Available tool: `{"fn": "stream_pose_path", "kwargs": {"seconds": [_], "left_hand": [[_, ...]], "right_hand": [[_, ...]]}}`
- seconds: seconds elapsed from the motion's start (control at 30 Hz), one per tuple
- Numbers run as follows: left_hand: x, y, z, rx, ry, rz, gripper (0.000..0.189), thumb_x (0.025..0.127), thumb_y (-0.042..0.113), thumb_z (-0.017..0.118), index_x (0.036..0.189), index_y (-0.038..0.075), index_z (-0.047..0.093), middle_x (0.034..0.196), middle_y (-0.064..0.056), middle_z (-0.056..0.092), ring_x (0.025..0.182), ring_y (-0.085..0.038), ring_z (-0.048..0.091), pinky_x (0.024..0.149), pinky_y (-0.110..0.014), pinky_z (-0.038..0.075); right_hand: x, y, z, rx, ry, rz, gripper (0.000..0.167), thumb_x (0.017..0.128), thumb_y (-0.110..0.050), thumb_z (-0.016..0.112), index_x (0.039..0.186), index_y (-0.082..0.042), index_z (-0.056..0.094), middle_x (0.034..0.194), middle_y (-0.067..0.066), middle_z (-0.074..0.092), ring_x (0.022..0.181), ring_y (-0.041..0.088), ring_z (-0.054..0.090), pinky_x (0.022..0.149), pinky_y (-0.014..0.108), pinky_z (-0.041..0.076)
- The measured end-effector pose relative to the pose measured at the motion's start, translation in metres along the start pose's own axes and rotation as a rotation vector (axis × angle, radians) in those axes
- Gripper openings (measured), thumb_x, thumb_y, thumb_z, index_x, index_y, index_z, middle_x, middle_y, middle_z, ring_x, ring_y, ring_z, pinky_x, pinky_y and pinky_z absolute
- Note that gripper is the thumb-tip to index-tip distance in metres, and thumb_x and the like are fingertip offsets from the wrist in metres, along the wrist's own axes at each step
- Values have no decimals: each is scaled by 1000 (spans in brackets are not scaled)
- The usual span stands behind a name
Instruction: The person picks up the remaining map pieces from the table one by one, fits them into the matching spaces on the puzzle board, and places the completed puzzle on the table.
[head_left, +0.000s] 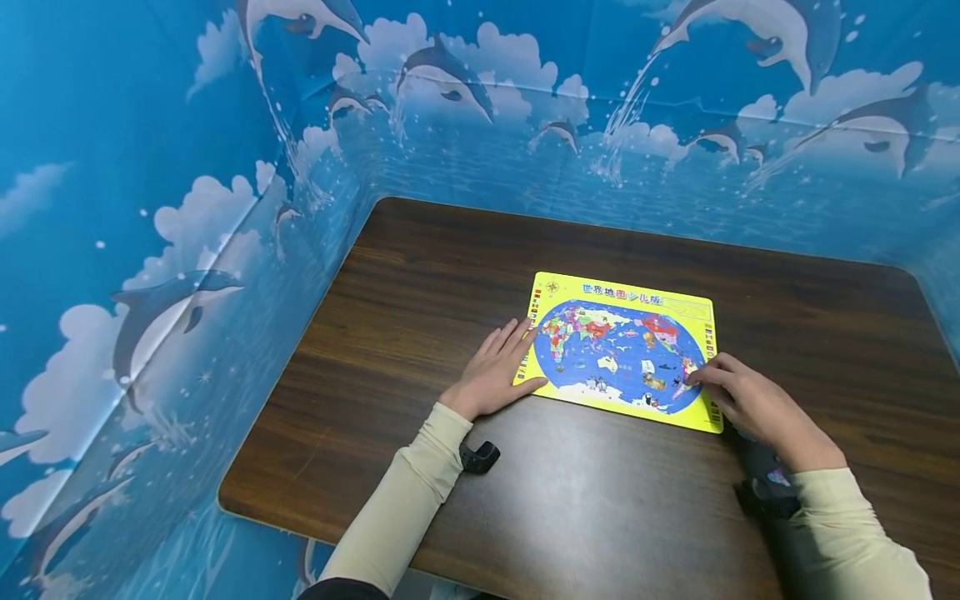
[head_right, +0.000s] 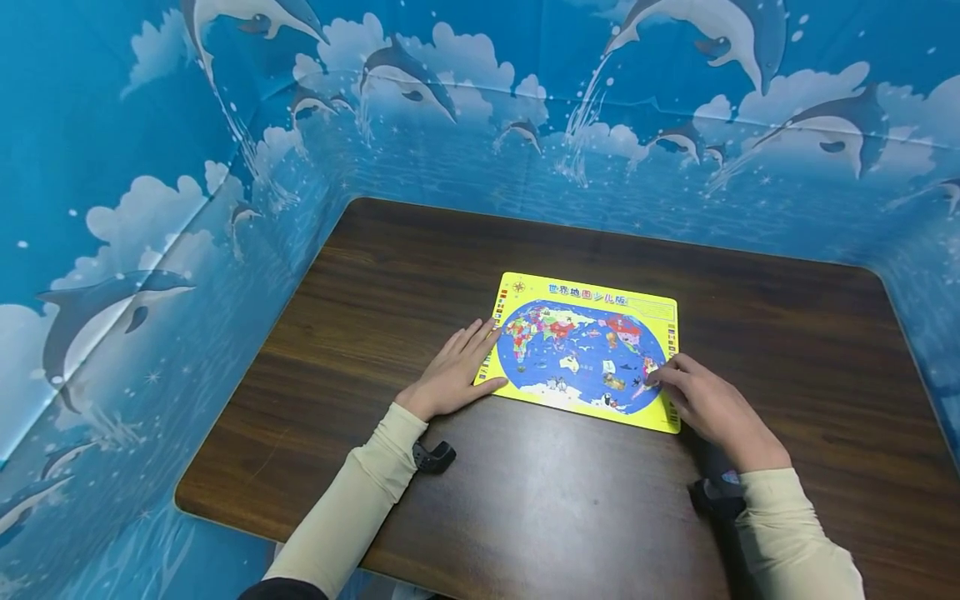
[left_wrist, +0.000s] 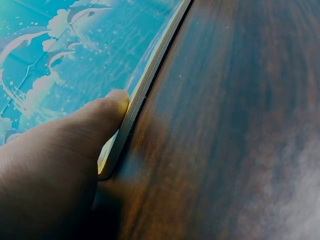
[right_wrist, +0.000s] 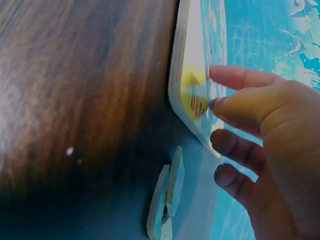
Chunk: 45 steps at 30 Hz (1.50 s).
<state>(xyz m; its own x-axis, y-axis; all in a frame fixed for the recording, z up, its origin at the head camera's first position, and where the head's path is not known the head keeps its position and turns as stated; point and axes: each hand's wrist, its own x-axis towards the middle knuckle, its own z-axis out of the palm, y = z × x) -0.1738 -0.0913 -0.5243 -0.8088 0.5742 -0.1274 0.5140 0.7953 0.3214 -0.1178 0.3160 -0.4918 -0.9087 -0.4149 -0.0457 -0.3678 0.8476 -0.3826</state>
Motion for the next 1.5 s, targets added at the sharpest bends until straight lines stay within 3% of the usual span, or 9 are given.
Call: {"fn": "stream_pose_path", "kwargs": {"seconds": [0.17, 0.3, 0.5, 0.63, 0.8, 0.97, 1.2, 1.37, 1.5], "left_hand": [[0, 0, -1, -5, 4, -2, 88, 103, 63, 44, 167, 13, 12, 175, -4, 3, 160, -22, -2, 128, -38, 0], [0, 1, -1, -3, -2, -8, 88, 103, 63, 44, 168, 14, 11, 175, -3, 2, 160, -22, -2, 128, -38, -1], [0, 1, -1, 5, -7, -7, 88, 103, 64, 42, 168, 14, 10, 175, -3, 2, 160, -22, -3, 128, -38, -1], [1, 1, 0, 15, -11, -10, 88, 103, 65, 41, 168, 15, 9, 175, -2, 0, 160, -21, -4, 128, -37, -2], [1, 0, 0, 11, 7, 3, 88, 104, 64, 42, 168, 14, 9, 175, -2, 0, 160, -22, -4, 128, -38, -1], [1, -1, 0, 0, 18, 1, 88, 103, 64, 43, 168, 14, 9, 175, -2, 0, 160, -22, -4, 128, -39, -1], [0, -1, 3, 2, 5, -5, 88, 103, 65, 41, 168, 16, 8, 175, -1, -2, 160, -21, -4, 128, -38, -1], [0, 0, 2, -3, 7, -4, 88, 103, 65, 42, 168, 16, 8, 175, -1, -1, 160, -21, -4, 128, -37, -2], [1, 1, 1, 1, 3, -4, 87, 104, 64, 42, 168, 15, 9, 175, -1, -1, 160, -21, -4, 128, -37, -2]], "right_hand": [[-1, 2, 2, -8, 19, -37, 31, 87, 1, 80, 114, -13, 76, 116, 12, 62, 93, 27, 60, 83, 54, 59], [-4, 6, -1, 11, 85, -13, 30, 89, 2, 78, 116, -10, 73, 113, 11, 64, 89, 23, 58, 74, 43, 59], [-23, 34, -20, 76, 246, 235, 19, 102, -2, 61, 119, 1, 67, 110, 23, 64, 80, 28, 53, 59, 33, 43], [-43, 60, -37, 68, 188, 339, 19, 105, -5, 57, 117, 7, 65, 104, 28, 64, 76, 30, 56, 56, 34, 42], [-66, 82, -48, 60, 7, 278, 12, 99, -5, 69, 106, 5, 71, 93, 17, 71, 75, 12, 63, 59, 30, 49], [-79, 90, -39, 69, 0, 213, 9, 89, -4, 79, 97, -3, 76, 87, -1, 71, 75, -14, 51, 59, 23, 49], [-85, 87, -18, 117, 83, 175, 21, 80, -3, 85, 99, -1, 76, 89, 1, 68, 80, -15, 49, 61, 17, 48], [-85, 84, -12, 92, 108, 195, 18, 80, -2, 86, 94, -5, 75, 91, 2, 64, 81, -13, 44, 62, 18, 44], [-88, 82, -12, 86, 96, 202, 17, 85, -4, 83, 100, -4, 76, 95, 6, 65, 80, -9, 43, 61, 22, 43]]}}
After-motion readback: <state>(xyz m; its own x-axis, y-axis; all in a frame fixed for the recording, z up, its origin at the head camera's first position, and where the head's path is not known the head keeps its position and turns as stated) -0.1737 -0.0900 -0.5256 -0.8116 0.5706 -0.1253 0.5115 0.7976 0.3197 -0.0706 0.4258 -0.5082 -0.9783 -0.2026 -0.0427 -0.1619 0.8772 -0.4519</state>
